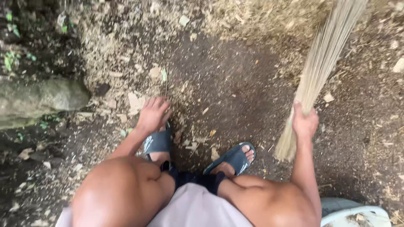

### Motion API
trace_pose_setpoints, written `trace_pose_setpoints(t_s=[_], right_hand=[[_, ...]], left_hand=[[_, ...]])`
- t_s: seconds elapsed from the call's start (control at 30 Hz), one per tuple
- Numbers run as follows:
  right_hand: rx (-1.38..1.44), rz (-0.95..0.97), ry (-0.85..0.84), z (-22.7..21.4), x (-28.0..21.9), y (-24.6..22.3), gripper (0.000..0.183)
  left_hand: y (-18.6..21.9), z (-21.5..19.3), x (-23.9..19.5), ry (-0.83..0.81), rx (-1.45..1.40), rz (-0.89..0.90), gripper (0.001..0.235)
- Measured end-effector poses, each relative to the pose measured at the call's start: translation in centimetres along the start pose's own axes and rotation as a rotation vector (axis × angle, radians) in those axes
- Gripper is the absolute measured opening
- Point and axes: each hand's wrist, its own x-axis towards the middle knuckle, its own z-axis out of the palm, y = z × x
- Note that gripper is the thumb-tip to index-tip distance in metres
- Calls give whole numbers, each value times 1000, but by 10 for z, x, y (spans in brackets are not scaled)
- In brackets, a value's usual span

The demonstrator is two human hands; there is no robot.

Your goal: The person sweeps dry leaves and debris on a dirt ground using a traditional straw broom. They gather the debris into a pile and then pick up larger pieces by hand, placing them into a nearby white plastic basin.

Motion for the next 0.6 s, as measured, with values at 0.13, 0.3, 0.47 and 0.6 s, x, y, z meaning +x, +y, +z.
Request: trace_pose_setpoints(t_s=[0.13, 0.3, 0.47, 0.6], right_hand=[[-196, -227, 45, 35, -38, -26, 64], [8, -125, -165, 83, -90, -85, 55], [-458, -263, -469, 124, -97, -141, 64], [-353, -430, -374, 129, -97, -128, 59]], left_hand=[[-17, 32, 28, 47, -74, -178, 36], [-44, 47, 50, -156, -18, -353, 39], [-47, 54, 58, -54, 108, -231, 28], [-58, 52, 52, 89, 36, -141, 14]])
